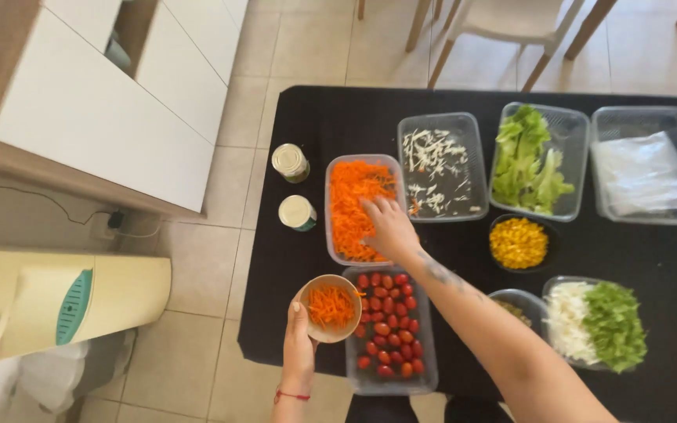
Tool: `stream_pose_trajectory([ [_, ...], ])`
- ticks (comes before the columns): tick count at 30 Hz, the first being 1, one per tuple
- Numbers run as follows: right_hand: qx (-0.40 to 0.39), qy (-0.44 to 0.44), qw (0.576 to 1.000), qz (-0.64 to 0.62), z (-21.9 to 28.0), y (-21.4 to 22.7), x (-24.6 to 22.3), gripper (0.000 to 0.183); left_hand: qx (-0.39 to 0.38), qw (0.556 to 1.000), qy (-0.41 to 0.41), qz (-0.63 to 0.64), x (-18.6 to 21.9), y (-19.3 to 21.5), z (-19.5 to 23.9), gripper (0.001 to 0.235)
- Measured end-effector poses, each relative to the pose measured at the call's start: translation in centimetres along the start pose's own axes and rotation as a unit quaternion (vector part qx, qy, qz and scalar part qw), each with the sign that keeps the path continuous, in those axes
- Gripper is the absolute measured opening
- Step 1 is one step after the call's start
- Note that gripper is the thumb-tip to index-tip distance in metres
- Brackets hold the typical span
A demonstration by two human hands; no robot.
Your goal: The person prepares multiple small bowls of salad ingredients on a black table. They transfer shredded carrots, green peas, and corn from larger containers into smaller bowls using a spoon. The person also rinses the spoon at the sink between tasks.
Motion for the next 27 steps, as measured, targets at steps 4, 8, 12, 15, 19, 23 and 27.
stream_pose_trajectory([
  [4,-0.121,-0.142,0.981,0.056,-4.9,-1.1,-4.1,0.124,0.024,0.999,0.022,0.031,0.5,2.4,-3.5,0.056],
  [8,-0.116,-0.169,0.978,0.039,-5.6,-3.1,-4.7,0.071,0.008,0.998,0.065,-0.005,0.8,3.9,-5.6,0.055],
  [12,-0.122,-0.194,0.973,0.025,-5.9,-3.2,-5.2,0.068,-0.007,0.997,0.072,0.01,1.3,3.8,-8.4,0.052],
  [15,-0.092,-0.193,0.977,-0.026,-6.6,-5.2,-3.4,0.055,-0.05,0.997,0.051,-0.007,1.7,2.9,-10.5,0.052],
  [19,-0.075,-0.209,0.972,-0.075,-6.1,-3.1,-2.2,0.056,-0.094,0.995,0.017,0.003,1.9,0.8,-13.0,0.051],
  [23,-0.042,-0.219,0.973,-0.063,-4.9,1.2,-1.4,0.047,-0.136,0.989,-0.055,-0.017,1.1,-1.4,-15.2,0.054],
  [27,-0.037,-0.199,0.978,-0.042,-3.3,7.4,-5.1,0.053,-0.169,0.982,-0.059,-0.063,2.9,-4.4,-15.5,0.06],
])
Point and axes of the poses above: each hand's wrist, its own z-axis away from the middle knuckle, its own y-axis out of the back of the hand, x = y × z, the point moved 3 cm from there along -z, towards the middle knuckle, and after that the axes turned 12 degrees about -y, right-handed, at the moved point
